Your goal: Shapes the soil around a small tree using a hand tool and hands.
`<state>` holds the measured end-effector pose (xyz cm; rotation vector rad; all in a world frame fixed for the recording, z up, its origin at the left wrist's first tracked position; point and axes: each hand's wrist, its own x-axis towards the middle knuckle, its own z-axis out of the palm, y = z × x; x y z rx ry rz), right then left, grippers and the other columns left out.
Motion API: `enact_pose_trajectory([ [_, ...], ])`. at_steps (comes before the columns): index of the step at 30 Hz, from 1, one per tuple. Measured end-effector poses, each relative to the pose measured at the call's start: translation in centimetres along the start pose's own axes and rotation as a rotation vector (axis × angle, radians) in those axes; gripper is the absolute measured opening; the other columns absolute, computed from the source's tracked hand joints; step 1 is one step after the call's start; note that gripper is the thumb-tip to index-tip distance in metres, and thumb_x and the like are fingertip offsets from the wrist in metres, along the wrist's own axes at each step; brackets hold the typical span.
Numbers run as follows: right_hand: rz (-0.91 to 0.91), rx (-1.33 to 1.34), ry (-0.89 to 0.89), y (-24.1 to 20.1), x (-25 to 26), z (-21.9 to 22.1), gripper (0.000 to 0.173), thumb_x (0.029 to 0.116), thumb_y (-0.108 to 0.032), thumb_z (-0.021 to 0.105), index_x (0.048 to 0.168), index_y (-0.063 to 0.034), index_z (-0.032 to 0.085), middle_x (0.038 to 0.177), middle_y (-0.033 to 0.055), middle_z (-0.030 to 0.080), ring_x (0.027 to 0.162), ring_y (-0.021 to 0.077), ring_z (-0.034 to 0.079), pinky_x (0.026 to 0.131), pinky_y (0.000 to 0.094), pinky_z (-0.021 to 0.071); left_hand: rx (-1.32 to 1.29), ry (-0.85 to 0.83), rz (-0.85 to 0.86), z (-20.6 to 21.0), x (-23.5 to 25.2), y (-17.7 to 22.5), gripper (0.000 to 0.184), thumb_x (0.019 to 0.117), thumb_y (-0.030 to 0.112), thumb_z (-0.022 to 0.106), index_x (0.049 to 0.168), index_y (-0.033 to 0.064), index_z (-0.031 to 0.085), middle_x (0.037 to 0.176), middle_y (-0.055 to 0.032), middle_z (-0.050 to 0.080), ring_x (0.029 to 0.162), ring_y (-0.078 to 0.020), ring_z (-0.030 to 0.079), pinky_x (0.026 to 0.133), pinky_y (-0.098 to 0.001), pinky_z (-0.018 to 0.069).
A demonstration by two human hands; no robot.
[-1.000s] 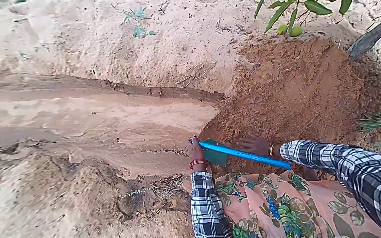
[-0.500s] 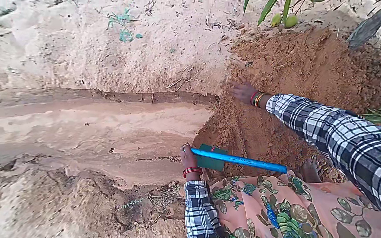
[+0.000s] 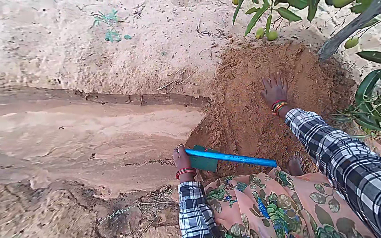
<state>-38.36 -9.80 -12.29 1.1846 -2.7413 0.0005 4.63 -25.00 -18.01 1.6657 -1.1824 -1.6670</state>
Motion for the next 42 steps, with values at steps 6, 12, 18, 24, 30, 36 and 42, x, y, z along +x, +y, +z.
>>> enact_pose_trajectory([
  [6,-0.182,0.087,-0.434,-4.1,-17.0,5.1,0.063,0.1055,-0.048,0.050,0.163,-0.0276,0.035,0.170,0.0215,0.022,0.155,0.0498,0.019,0.115,0.0810,0.0123,0.045,0.020,0.022,0.7,-0.4,-0.1,0.040,0.1139,0.030,0.037,0.133,-0.0022,0.049,0.098,-0.0106,0.060,0.082,-0.0112,0.059,0.076,-0.0294,0.0491],
  [12,-0.757,0.156,-0.606,-5.2,-19.4,8.8,0.048,0.1060,-0.016,0.051,0.153,-0.0259,0.052,0.167,0.0119,0.034,0.156,0.0415,0.025,0.119,0.0754,0.0171,0.083,0.051,0.006,0.9,-0.5,-0.1,0.046,0.1138,0.034,0.035,0.139,-0.0025,0.048,0.109,-0.0168,0.062,0.091,-0.0171,0.060,0.083,-0.0362,0.0496],
  [18,-0.762,-0.048,-0.257,-1.4,-1.6,2.5,0.037,0.1020,-0.008,0.057,0.137,-0.0166,0.067,0.149,0.0131,0.059,0.139,0.0439,0.051,0.117,0.0769,0.0190,0.067,0.049,0.008,1.0,0.2,-0.7,0.047,0.1139,0.034,0.034,0.141,-0.0020,0.047,0.114,-0.0176,0.061,0.096,-0.0186,0.059,0.086,-0.0376,0.0496],
  [24,0.045,-0.142,0.083,6.5,3.8,-4.4,0.046,0.1103,-0.043,0.039,0.148,-0.0248,0.057,0.163,0.0135,0.042,0.155,0.0436,0.025,0.117,0.0779,0.0129,0.013,0.028,0.012,0.7,0.4,-1.3,0.046,0.1131,0.036,0.037,0.140,-0.0002,0.047,0.111,-0.0147,0.059,0.095,-0.0172,0.058,0.084,-0.0366,0.0500],
  [30,1.054,0.235,0.364,12.5,-10.7,-2.7,0.063,0.1106,-0.044,0.032,0.161,-0.0074,0.032,0.168,0.0206,0.028,0.154,0.0382,0.030,0.122,0.0589,0.0280,0.023,0.015,0.016,0.7,0.4,-1.5,0.050,0.1127,0.038,0.037,0.143,-0.0009,0.046,0.120,-0.0183,0.058,0.103,-0.0202,0.059,0.091,-0.0395,0.0503],
  [36,1.504,0.355,0.313,11.6,-17.8,5.1,0.067,0.1123,-0.042,0.026,0.161,0.0035,0.023,0.168,0.0265,0.021,0.156,0.0383,0.023,0.126,0.0489,0.0240,0.090,0.025,0.006,1.2,-0.1,-1.7,0.052,0.1125,0.040,0.037,0.146,-0.0004,0.044,0.126,-0.0204,0.057,0.107,-0.0220,0.058,0.094,-0.0409,0.0489],
  [42,1.618,0.347,0.364,12.9,-6.0,0.1,0.067,0.1101,-0.044,0.025,0.155,0.0033,0.037,0.160,0.0237,0.039,0.149,0.0352,0.039,0.119,0.0499,0.0353,0.097,0.037,0.000,1.3,0.1,-1.7,0.056,0.1118,0.042,0.037,0.150,0.0009,0.041,0.138,-0.0226,0.053,0.117,-0.0271,0.056,0.099,-0.0462,0.0468],
])
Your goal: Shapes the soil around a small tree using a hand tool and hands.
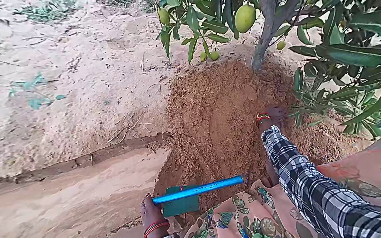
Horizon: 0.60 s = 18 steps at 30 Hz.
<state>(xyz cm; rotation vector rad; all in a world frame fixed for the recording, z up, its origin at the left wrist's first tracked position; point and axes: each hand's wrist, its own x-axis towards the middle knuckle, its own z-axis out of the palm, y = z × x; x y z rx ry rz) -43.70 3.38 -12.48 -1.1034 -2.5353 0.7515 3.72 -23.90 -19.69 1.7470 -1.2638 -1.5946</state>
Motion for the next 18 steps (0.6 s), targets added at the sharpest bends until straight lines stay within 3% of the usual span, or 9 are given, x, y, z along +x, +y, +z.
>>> enact_pose_trajectory([
  [5,-0.372,-0.006,-0.323,-11.4,1.9,-4.8,0.055,0.1094,-0.025,0.046,0.156,0.0040,0.036,0.159,0.0286,0.039,0.147,0.0402,0.042,0.118,0.0522,0.0376,-0.041,0.018,-0.028,0.2,0.2,-0.2,0.055,0.1119,0.042,0.038,0.151,0.0038,0.039,0.139,-0.0198,0.052,0.119,-0.0251,0.055,0.099,-0.0440,0.0468],
  [7,-0.539,0.202,-0.382,-13.8,4.4,-4.9,0.055,0.1113,-0.017,0.036,0.161,0.0047,0.023,0.164,0.0281,0.029,0.153,0.0396,0.032,0.123,0.0500,0.0297,-0.037,0.010,-0.027,0.2,0.0,-0.1,0.056,0.1118,0.042,0.037,0.151,0.0031,0.039,0.140,-0.0203,0.052,0.120,-0.0259,0.054,0.100,-0.0457,0.0460],
  [8,-0.550,0.356,-0.375,-14.0,5.6,-4.7,0.055,0.1140,-0.025,0.025,0.163,0.0011,0.021,0.166,0.0242,0.030,0.154,0.0356,0.031,0.125,0.0480,0.0259,-0.028,0.002,-0.024,0.1,-0.2,0.0,0.056,0.1119,0.042,0.037,0.152,0.0024,0.040,0.143,-0.0215,0.052,0.122,-0.0275,0.054,0.101,-0.0477,0.0455],
  [10,-0.485,0.350,-0.303,-11.9,7.5,-5.0,0.054,0.1146,-0.028,0.022,0.158,-0.0002,0.036,0.161,0.0214,0.041,0.151,0.0325,0.038,0.124,0.0483,0.0292,-0.010,-0.013,-0.016,-0.1,-0.4,0.2,0.056,0.1119,0.043,0.036,0.150,0.0019,0.041,0.140,-0.0210,0.053,0.119,-0.0263,0.055,0.099,-0.0471,0.0460],
  [12,-0.434,-0.048,-0.224,-6.5,9.3,-5.0,0.044,0.1085,-0.013,0.038,0.147,0.0064,0.048,0.150,0.0267,0.050,0.143,0.0372,0.048,0.116,0.0517,0.0409,-0.010,-0.027,-0.013,-0.2,-0.3,0.0,0.056,0.1114,0.044,0.038,0.150,0.0029,0.041,0.135,-0.0188,0.055,0.113,-0.0224,0.056,0.096,-0.0433,0.0473],
  [15,-0.403,-0.204,-0.095,2.8,8.3,-4.4,0.047,0.1064,-0.015,0.048,0.144,0.0123,0.048,0.147,0.0353,0.049,0.139,0.0465,0.048,0.114,0.0564,0.0410,-0.036,-0.035,0.000,-0.3,0.0,-0.2,0.056,0.1100,0.043,0.045,0.148,0.0028,0.040,0.129,-0.0166,0.057,0.107,-0.0185,0.058,0.092,-0.0387,0.0499],
  [16,-0.299,-0.233,-0.158,3.8,4.6,-7.6,0.046,0.1087,-0.015,0.046,0.145,0.0127,0.046,0.149,0.0345,0.048,0.141,0.0439,0.047,0.117,0.0522,0.0379,-0.040,-0.037,0.002,-0.4,-0.1,-0.2,0.055,0.1101,0.042,0.045,0.148,0.0027,0.040,0.128,-0.0153,0.057,0.106,-0.0171,0.058,0.091,-0.0371,0.0499],
  [17,-0.076,-0.379,-0.489,1.9,0.4,-13.8,0.050,0.1124,-0.013,0.037,0.155,0.0113,0.028,0.163,0.0295,0.030,0.153,0.0362,0.032,0.124,0.0446,0.0262,-0.044,-0.042,0.003,-0.4,-0.2,-0.1,0.054,0.1105,0.041,0.044,0.148,0.0026,0.040,0.127,-0.0141,0.056,0.106,-0.0161,0.057,0.091,-0.0361,0.0494],
  [18,0.116,-0.398,-0.582,0.4,-4.1,-18.3,0.048,0.1105,-0.003,0.039,0.154,0.0130,0.028,0.165,0.0271,0.028,0.154,0.0322,0.030,0.124,0.0411,0.0239,-0.049,-0.042,0.002,-0.3,-0.4,0.0,0.052,0.1108,0.039,0.043,0.147,0.0026,0.040,0.125,-0.0129,0.056,0.104,-0.0152,0.057,0.090,-0.0353,0.0491],
])
